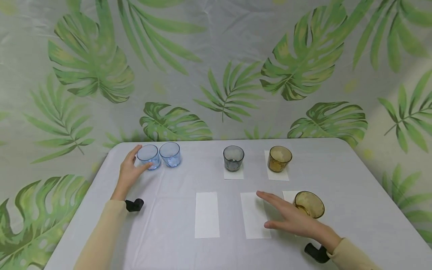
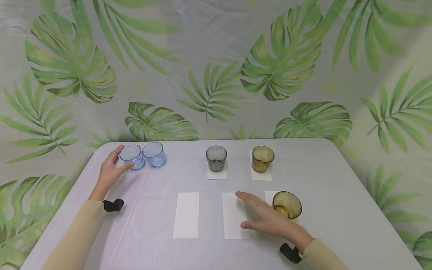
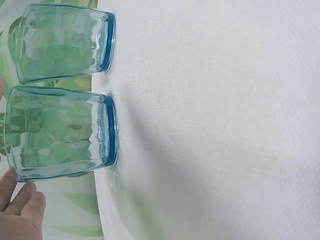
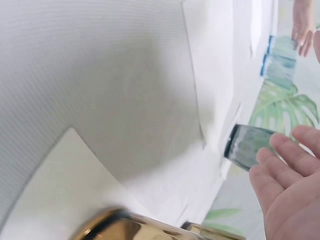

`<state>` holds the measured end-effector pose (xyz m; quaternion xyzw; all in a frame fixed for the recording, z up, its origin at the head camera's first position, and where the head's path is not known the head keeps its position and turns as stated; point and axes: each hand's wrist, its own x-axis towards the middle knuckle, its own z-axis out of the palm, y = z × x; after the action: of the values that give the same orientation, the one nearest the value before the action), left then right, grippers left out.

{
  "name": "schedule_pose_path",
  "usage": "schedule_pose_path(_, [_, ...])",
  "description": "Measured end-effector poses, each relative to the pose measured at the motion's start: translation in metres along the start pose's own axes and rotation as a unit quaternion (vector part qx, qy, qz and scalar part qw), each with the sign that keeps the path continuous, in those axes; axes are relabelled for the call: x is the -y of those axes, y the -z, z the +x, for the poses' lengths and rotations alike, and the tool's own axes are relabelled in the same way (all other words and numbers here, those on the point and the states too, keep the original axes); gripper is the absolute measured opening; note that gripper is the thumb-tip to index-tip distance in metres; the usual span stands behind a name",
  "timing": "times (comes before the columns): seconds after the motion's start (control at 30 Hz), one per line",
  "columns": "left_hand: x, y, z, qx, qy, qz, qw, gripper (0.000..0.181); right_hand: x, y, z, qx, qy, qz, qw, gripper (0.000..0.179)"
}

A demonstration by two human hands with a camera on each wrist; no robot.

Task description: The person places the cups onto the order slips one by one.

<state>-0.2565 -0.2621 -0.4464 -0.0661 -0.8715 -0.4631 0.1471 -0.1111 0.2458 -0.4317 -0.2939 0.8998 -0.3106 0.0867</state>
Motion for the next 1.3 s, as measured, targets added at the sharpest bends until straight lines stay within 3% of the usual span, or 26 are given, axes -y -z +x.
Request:
schedule_pose_path(0.37, [0.004, -0.001, 0.002, 0.013, 0.035, -0.021, 0.9991, 0.079, -0.009, -0.012, -0.001, 0.005, -0.002, -0.002, 1.0, 0.08])
schedule_pose_path(0.77, [0.007, -0.004, 0.002, 0.012, 0.044, -0.027, 0.9986, 0.078, -0.018, -0.02, -0.001, 0.025, -0.001, 0.005, 0.9997, 0.082])
schedule_pose_path(1.3, [0.013, -0.005, 0.003, 0.0, 0.019, -0.045, 0.9988, 0.072, -0.018, -0.024, 0.0, 0.05, -0.026, -0.004, 0.9984, 0.084])
